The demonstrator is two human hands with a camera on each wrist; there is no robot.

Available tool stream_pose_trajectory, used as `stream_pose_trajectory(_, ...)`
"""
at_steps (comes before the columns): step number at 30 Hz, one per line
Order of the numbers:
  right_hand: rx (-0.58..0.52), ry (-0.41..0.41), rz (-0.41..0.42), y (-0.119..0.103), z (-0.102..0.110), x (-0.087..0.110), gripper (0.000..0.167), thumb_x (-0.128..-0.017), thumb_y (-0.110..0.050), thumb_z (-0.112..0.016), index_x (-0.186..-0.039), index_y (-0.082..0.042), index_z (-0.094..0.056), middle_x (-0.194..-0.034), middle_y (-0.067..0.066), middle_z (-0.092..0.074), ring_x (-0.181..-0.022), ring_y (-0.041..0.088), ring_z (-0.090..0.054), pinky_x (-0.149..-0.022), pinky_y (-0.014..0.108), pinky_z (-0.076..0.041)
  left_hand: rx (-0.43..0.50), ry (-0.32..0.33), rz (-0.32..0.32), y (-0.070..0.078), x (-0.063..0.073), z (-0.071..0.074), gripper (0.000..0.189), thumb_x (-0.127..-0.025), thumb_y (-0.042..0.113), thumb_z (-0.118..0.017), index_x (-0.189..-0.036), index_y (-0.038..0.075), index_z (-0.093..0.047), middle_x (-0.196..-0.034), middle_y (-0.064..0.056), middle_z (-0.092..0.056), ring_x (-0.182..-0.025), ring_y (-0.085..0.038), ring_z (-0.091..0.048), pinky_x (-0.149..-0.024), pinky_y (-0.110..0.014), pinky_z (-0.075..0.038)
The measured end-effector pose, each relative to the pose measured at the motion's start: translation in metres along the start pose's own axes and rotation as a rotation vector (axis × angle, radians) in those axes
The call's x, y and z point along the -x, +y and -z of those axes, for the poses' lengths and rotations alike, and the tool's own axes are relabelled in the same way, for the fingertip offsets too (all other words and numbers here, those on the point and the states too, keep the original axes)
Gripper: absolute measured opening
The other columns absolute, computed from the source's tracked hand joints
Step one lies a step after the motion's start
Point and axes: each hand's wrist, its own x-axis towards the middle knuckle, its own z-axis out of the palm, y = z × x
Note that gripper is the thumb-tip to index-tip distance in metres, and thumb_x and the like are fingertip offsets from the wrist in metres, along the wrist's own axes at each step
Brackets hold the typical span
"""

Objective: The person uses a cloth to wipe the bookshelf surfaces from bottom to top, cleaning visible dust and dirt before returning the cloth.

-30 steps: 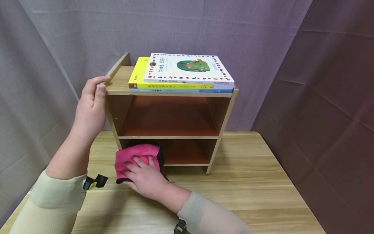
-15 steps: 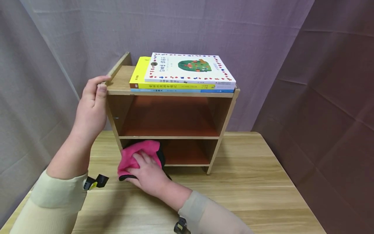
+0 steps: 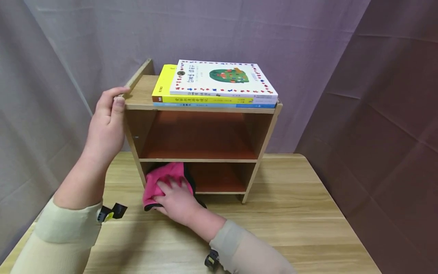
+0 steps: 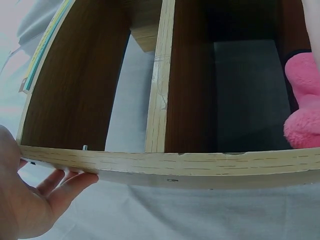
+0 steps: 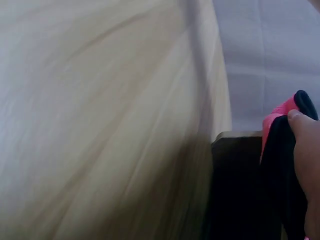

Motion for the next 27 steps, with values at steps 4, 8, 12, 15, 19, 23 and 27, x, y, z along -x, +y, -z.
stream_pose_trajectory(4, 0.049, 0.012, 0.044, 0.004, -0.002, 0.003, 0.028, -0.095, -0.053, -0.06, -0.117, -0.039, -0.069, -0.135, -0.003, -0.052, -0.133, 0.029, -0.044, -0.1, 0.054, -0.045, 0.001, -0.002, -0.005, 0.001, -0.001, 0.0, 0.044, -0.105, 0.048, -0.037, -0.143, 0.027, -0.049, -0.136, -0.011, -0.045, -0.115, -0.027, -0.048, -0.1, -0.048, -0.039)
stream_pose_trajectory(8, 0.075, 0.055, 0.087, 0.006, -0.004, 0.006, 0.025, -0.092, -0.047, -0.067, -0.113, -0.035, -0.071, -0.132, -0.006, -0.054, -0.13, 0.028, -0.046, -0.099, 0.051, -0.046, 0.004, -0.003, -0.004, 0.002, -0.001, -0.001, 0.044, -0.105, 0.047, -0.037, -0.143, 0.027, -0.049, -0.135, -0.011, -0.045, -0.114, -0.028, -0.048, -0.099, -0.048, -0.039)
stream_pose_trajectory(12, 0.087, 0.086, 0.124, 0.009, -0.004, 0.008, 0.024, -0.09, -0.04, -0.071, -0.113, -0.031, -0.072, -0.128, -0.008, -0.056, -0.127, 0.027, -0.048, -0.098, 0.048, -0.047, 0.008, 0.0, -0.014, 0.001, -0.001, -0.002, 0.044, -0.105, 0.046, -0.037, -0.142, 0.026, -0.049, -0.135, -0.011, -0.045, -0.114, -0.027, -0.048, -0.099, -0.048, -0.039)
stream_pose_trajectory(15, 0.081, 0.109, 0.147, 0.011, -0.004, 0.01, 0.026, -0.09, -0.036, -0.073, -0.114, -0.028, -0.073, -0.127, -0.007, -0.058, -0.125, 0.026, -0.05, -0.099, 0.046, -0.047, 0.01, 0.004, -0.023, 0.001, -0.001, -0.003, 0.043, -0.106, 0.046, -0.037, -0.142, 0.025, -0.049, -0.135, -0.011, -0.046, -0.114, -0.027, -0.048, -0.099, -0.047, -0.039)
stream_pose_trajectory(19, 0.041, 0.143, 0.173, 0.016, -0.001, 0.012, 0.028, -0.087, -0.03, -0.077, -0.113, -0.022, -0.074, -0.125, -0.003, -0.06, -0.122, 0.025, -0.053, -0.099, 0.043, -0.048, 0.007, 0.0, -0.016, 0.0, -0.001, -0.003, 0.044, -0.105, 0.046, -0.037, -0.142, 0.026, -0.049, -0.134, -0.012, -0.046, -0.113, -0.028, -0.048, -0.099, -0.048, -0.039)
stream_pose_trajectory(23, 0.023, 0.174, 0.193, 0.023, 0.004, 0.014, 0.031, -0.084, -0.028, -0.08, -0.112, -0.017, -0.075, -0.124, 0.001, -0.061, -0.118, 0.023, -0.054, -0.097, 0.035, -0.05, 0.001, -0.004, -0.006, 0.0, 0.0, -0.001, 0.044, -0.105, 0.047, -0.037, -0.143, 0.027, -0.048, -0.136, -0.012, -0.045, -0.116, -0.028, -0.048, -0.1, -0.049, -0.039)
stream_pose_trajectory(27, 0.015, 0.2, 0.206, 0.028, 0.013, 0.017, 0.033, -0.082, -0.029, -0.082, -0.111, -0.015, -0.074, -0.123, 0.003, -0.061, -0.118, 0.022, -0.055, -0.098, 0.029, -0.05, -0.001, -0.005, 0.002, 0.001, 0.0, 0.0, 0.044, -0.105, 0.047, -0.037, -0.143, 0.028, -0.048, -0.138, -0.011, -0.044, -0.119, -0.028, -0.047, -0.102, -0.049, -0.039)
